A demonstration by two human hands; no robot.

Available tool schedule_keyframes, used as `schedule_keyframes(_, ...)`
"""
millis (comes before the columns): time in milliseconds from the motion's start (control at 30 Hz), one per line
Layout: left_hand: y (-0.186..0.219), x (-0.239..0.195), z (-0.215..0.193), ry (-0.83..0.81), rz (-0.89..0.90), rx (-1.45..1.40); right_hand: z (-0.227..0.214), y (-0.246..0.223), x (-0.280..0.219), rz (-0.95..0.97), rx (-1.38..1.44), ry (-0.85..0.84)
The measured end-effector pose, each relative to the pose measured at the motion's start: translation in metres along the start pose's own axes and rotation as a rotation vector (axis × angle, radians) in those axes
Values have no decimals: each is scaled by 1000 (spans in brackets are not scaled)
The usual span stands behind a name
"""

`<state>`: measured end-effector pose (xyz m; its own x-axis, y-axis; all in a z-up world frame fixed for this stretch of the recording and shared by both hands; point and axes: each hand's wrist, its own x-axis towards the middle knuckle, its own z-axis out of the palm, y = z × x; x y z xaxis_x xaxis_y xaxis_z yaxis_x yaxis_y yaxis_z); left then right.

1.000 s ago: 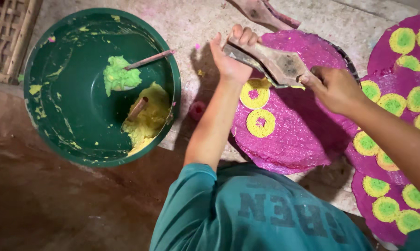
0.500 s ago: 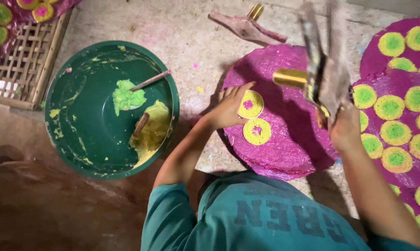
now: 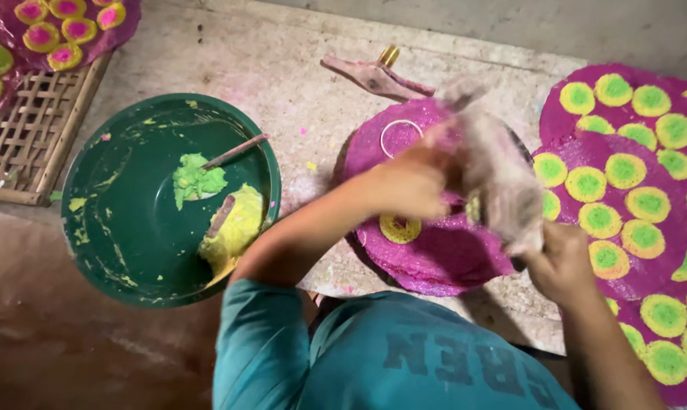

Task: The person uses a manual dough press to form yellow dough into ring shapes on a pink tray. They repeatedly scoop dough from a green bucket, load the press, and release the shaped dough onto the tray, then add green dough centers to the rings.

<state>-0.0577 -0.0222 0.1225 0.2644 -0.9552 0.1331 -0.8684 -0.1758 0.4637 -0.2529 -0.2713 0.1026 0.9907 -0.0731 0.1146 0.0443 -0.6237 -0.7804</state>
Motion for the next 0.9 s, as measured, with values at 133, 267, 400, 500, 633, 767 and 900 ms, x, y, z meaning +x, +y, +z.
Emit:
schedule_keyframes(133,60,-65,-35,-41,27,-381,-25,-103,34,-701,-433,-169)
schedule_keyframes(267,91,-121,-44,-85,14,-566,-17,-174,99,-1329,-454,-418)
schedule_keyframes(400,112,-161,-48,-85,-121,-312,28,-194,97,-1014,-38,-998)
schedule_keyframes(500,132,-225,-49,-131,-360,-289,68,-196,84,-680,176,-1400)
schedule_keyframes(633,132,-297,-43,88,-555,-225,86,-206,96,-825,241,-1392)
schedule_keyframes(767,111,-349,-21,402,-616,-521,89,-237,138,-1173,-132,-976)
schedule_keyframes(900,89,-403,-5,736,-496,-1264,129,-290,192,-1832,-775,-295)
